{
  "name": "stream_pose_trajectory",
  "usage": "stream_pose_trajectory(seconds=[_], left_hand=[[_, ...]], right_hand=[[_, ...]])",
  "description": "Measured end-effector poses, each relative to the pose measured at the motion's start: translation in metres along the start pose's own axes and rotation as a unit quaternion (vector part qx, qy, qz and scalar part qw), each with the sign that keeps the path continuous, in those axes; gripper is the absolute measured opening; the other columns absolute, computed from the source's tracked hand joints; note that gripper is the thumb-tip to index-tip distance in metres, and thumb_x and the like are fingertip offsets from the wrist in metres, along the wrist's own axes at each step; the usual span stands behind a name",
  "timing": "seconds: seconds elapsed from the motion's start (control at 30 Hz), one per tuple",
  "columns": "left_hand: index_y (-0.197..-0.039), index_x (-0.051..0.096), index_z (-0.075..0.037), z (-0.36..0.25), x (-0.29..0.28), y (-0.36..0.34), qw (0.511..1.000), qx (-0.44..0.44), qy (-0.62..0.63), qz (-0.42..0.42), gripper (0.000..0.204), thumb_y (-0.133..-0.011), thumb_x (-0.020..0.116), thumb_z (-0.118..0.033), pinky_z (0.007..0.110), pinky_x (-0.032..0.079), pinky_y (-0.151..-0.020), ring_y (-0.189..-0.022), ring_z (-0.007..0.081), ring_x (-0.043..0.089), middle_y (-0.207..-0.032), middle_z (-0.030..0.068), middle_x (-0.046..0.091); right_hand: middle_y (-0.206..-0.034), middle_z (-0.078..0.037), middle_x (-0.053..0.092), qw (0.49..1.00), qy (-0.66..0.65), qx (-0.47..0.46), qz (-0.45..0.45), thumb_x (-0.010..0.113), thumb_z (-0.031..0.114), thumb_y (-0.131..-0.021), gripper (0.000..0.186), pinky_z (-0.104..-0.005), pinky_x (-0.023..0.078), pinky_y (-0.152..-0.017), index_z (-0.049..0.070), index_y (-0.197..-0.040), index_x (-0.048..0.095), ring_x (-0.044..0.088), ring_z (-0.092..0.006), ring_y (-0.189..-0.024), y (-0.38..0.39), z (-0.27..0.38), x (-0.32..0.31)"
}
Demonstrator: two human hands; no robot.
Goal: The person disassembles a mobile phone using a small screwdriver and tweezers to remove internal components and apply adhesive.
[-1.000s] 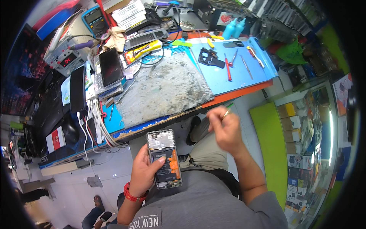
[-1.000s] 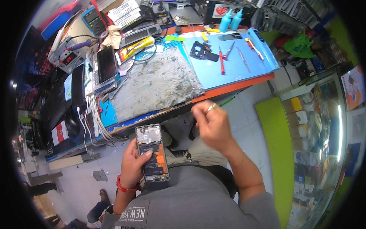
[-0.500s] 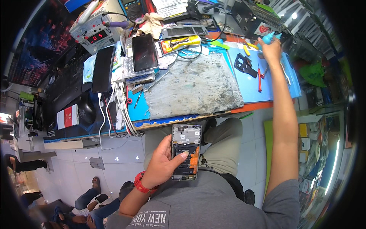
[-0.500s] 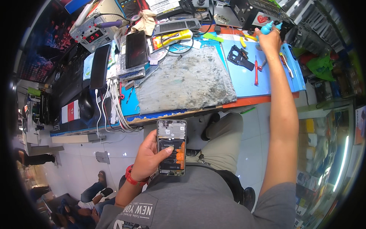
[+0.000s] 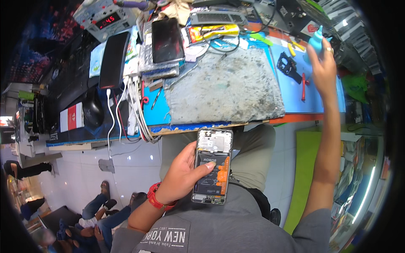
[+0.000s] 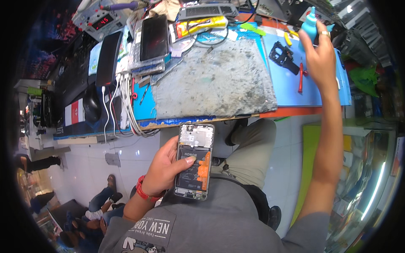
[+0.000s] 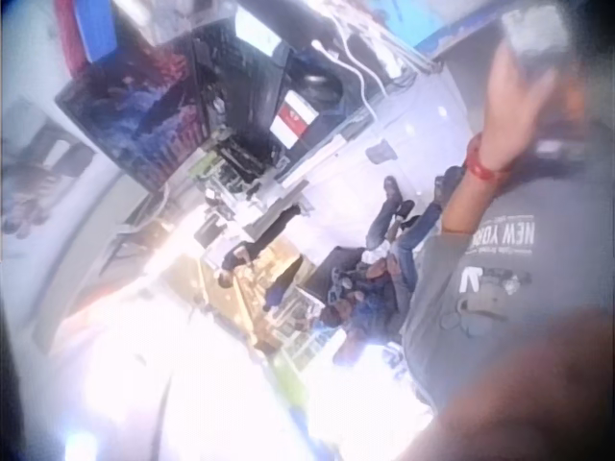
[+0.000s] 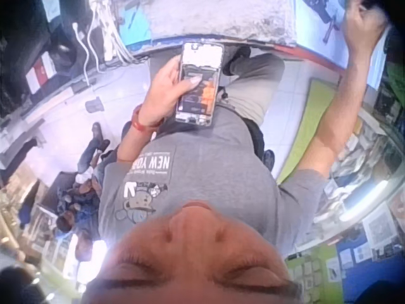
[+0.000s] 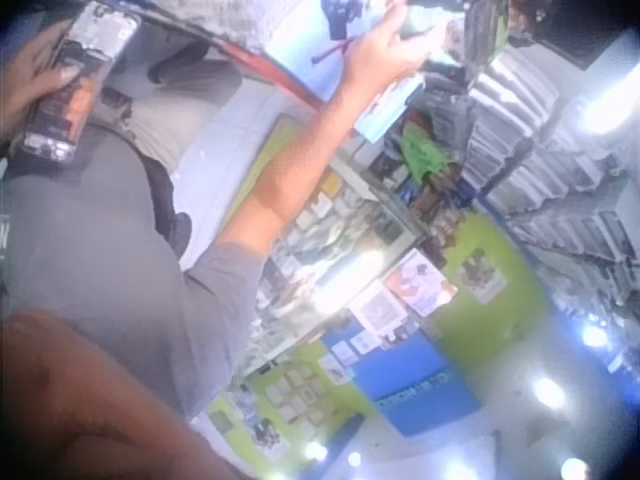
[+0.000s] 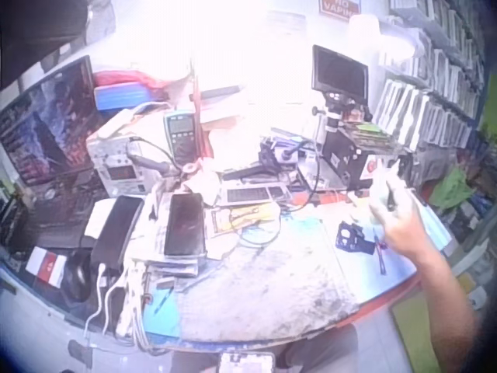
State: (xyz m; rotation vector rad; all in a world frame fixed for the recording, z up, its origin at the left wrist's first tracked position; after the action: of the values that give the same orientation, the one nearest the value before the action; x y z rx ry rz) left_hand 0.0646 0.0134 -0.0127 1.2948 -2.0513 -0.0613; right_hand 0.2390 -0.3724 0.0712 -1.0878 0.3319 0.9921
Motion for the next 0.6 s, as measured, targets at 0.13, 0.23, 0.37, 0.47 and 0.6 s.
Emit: stream_pose_trajectory(seconds=[0.13,0.23,0.37,0.47,0.6], left_hand=[[-0.147,0.037,0.007,-0.002,0.003,-0.001,0.999,-0.024,0.024,0.022,0.055,-0.098,0.062,-0.001,0.035,0.044,-0.11,-0.128,0.0174,0.055,-0.139,0.0147,0.056],[-0.145,0.038,0.008,-0.004,0.006,0.0,0.998,-0.045,0.036,0.006,0.056,-0.095,0.062,0.002,0.034,0.054,-0.1,-0.119,0.0176,0.063,-0.131,0.0164,0.062],[-0.146,0.037,0.008,-0.008,0.014,0.0,0.997,-0.061,0.05,0.019,0.056,-0.095,0.061,0.002,0.033,0.056,-0.099,-0.119,0.0182,0.064,-0.132,0.017,0.061],[-0.147,0.037,0.008,-0.006,0.015,0.002,0.996,-0.064,0.055,0.022,0.057,-0.096,0.061,0.002,0.034,0.056,-0.099,-0.119,0.0187,0.064,-0.133,0.0172,0.061],[-0.147,0.036,0.008,-0.004,0.016,0.006,0.996,-0.067,0.049,0.027,0.057,-0.097,0.061,0.002,0.034,0.055,-0.1,-0.12,0.0189,0.063,-0.134,0.0171,0.061]], right_hand=[[-0.118,-0.015,0.066,0.971,-0.028,-0.072,0.228,0.075,0.013,-0.09,0.053,-0.0384,0.05,-0.091,0.0,-0.137,0.055,0.064,-0.0267,-0.102,0.078,0.094,-0.02],[-0.109,-0.019,0.066,0.938,-0.014,-0.147,0.315,0.082,0.019,-0.082,0.053,-0.042,0.049,-0.085,0.001,-0.126,0.06,0.064,-0.0361,-0.095,0.114,0.14,-0.023],[-0.1,-0.011,0.062,0.904,-0.021,-0.188,0.384,0.083,0.017,-0.078,0.053,-0.0419,0.045,-0.074,0.005,-0.125,0.062,0.059,-0.0294,-0.084,0.136,0.155,-0.019],[-0.097,-0.009,0.059,0.893,0.002,-0.205,0.401,0.083,0.017,-0.076,0.054,-0.0405,0.044,-0.072,0.007,-0.125,0.063,0.057,-0.0268,-0.082,0.141,0.161,-0.018],[-0.094,-0.008,0.058,0.885,0.025,-0.223,0.407,0.082,0.017,-0.075,0.054,-0.0395,0.043,-0.071,0.008,-0.125,0.065,0.056,-0.0256,-0.082,0.141,0.168,-0.019]])
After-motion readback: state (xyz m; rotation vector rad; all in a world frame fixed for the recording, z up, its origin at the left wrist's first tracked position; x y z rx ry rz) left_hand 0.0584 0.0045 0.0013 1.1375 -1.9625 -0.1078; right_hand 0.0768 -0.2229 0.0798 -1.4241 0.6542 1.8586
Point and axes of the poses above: each hand's wrist, its own y-axis away from the middle knuckle, its own x-axis out of the palm, z = x × y, the point moved 3 cm from there along -y, towards the middle knuckle
